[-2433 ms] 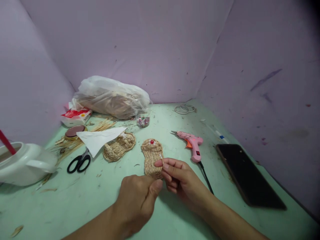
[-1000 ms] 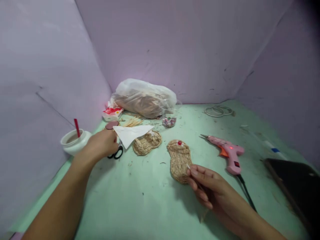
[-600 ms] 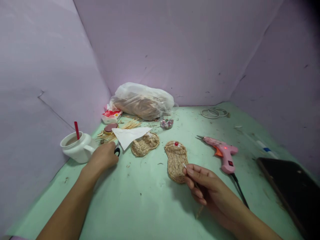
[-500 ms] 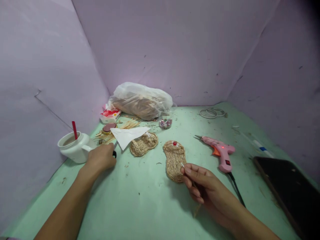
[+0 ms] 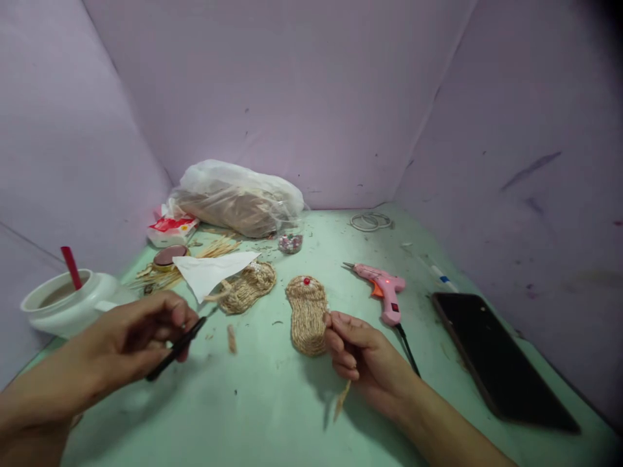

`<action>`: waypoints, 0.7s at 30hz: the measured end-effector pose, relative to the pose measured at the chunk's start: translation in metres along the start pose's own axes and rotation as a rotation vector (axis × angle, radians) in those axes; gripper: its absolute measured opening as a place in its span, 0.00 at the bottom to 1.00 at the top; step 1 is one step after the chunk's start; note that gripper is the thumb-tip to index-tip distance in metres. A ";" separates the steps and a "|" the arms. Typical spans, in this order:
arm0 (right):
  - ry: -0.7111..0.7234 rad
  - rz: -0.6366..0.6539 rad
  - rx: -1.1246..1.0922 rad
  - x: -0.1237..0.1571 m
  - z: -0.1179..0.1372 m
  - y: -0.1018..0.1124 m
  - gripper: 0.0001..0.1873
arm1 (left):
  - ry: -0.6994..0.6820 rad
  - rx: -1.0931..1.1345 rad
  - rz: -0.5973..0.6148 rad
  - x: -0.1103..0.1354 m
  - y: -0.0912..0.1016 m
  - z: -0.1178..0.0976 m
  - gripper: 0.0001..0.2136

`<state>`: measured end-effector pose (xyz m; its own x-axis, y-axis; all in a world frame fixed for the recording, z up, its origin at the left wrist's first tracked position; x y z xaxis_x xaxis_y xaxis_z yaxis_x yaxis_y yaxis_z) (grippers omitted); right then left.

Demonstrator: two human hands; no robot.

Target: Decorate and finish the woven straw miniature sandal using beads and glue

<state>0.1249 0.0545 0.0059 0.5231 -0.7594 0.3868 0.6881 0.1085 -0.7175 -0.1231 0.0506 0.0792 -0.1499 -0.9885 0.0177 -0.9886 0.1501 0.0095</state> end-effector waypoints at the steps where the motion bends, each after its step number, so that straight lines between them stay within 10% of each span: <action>1: -0.005 0.011 -0.012 0.000 -0.001 -0.001 0.09 | 0.009 -0.052 0.088 -0.003 -0.020 0.002 0.12; 10: -0.016 0.059 -0.081 0.001 0.002 -0.004 0.09 | 0.128 0.364 0.005 -0.017 -0.096 0.048 0.23; 21: -0.055 0.098 -0.025 -0.001 -0.015 -0.009 0.08 | -0.274 -0.870 0.139 -0.002 -0.130 0.023 0.18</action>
<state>0.1103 0.0447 0.0034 0.6143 -0.7097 0.3450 0.6199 0.1635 -0.7674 0.0057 0.0325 0.0546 -0.3740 -0.9133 -0.1611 -0.6207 0.1174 0.7752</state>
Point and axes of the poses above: each hand's wrist, its own x-axis away from the middle knuckle, its own y-axis out of the back of the hand, z = x × y, the point moved 9 cm from there along -x, towards the middle knuckle, and after that the axes turned 7 degrees about -y, right-handed, at the moved point
